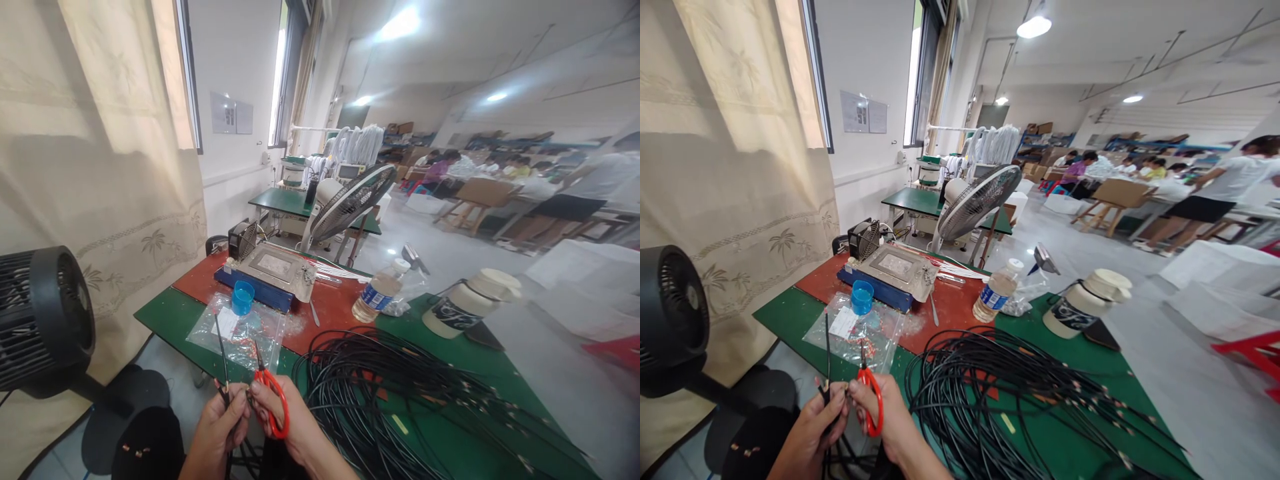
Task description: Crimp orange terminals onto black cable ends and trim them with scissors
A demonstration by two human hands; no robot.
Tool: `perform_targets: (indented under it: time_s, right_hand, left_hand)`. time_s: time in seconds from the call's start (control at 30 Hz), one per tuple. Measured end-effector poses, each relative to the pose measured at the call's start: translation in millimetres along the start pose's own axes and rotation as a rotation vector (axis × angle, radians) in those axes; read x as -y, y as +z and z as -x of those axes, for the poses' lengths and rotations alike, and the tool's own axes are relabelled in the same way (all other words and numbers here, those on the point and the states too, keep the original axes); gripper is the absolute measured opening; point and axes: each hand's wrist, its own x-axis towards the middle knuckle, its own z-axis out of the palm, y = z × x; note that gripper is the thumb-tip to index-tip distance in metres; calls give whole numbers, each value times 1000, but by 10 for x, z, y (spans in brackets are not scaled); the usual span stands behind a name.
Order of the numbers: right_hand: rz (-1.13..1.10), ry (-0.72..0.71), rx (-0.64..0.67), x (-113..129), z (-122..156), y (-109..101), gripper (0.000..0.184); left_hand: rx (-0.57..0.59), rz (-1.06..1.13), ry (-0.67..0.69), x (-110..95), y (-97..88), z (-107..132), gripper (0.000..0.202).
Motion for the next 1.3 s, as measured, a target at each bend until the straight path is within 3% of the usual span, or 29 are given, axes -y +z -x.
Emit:
perform_targets:
  time_s: [0.27,0.63,0.83,1.07,1.3]
  right_hand:
    - [90,-77,-127,-114,30,63,50]
    - [84,-58,-81,-70,15,53,49]
    - [156,-47,-90,-72,15,45,52]
    - [119,-29,-85,-130,12,39,49]
    - [107,-89,-194,-22,-16,74,44]
  left_hand:
    - [34,50,29,15,25,3,38]
    - [61,127,61,168,-42,-109,38]
    - [1,75,2,82,-7,-9,34]
    - [49,92,-24,52,3,18,34]
    - [-5,110,11,69,-19,-21,38]
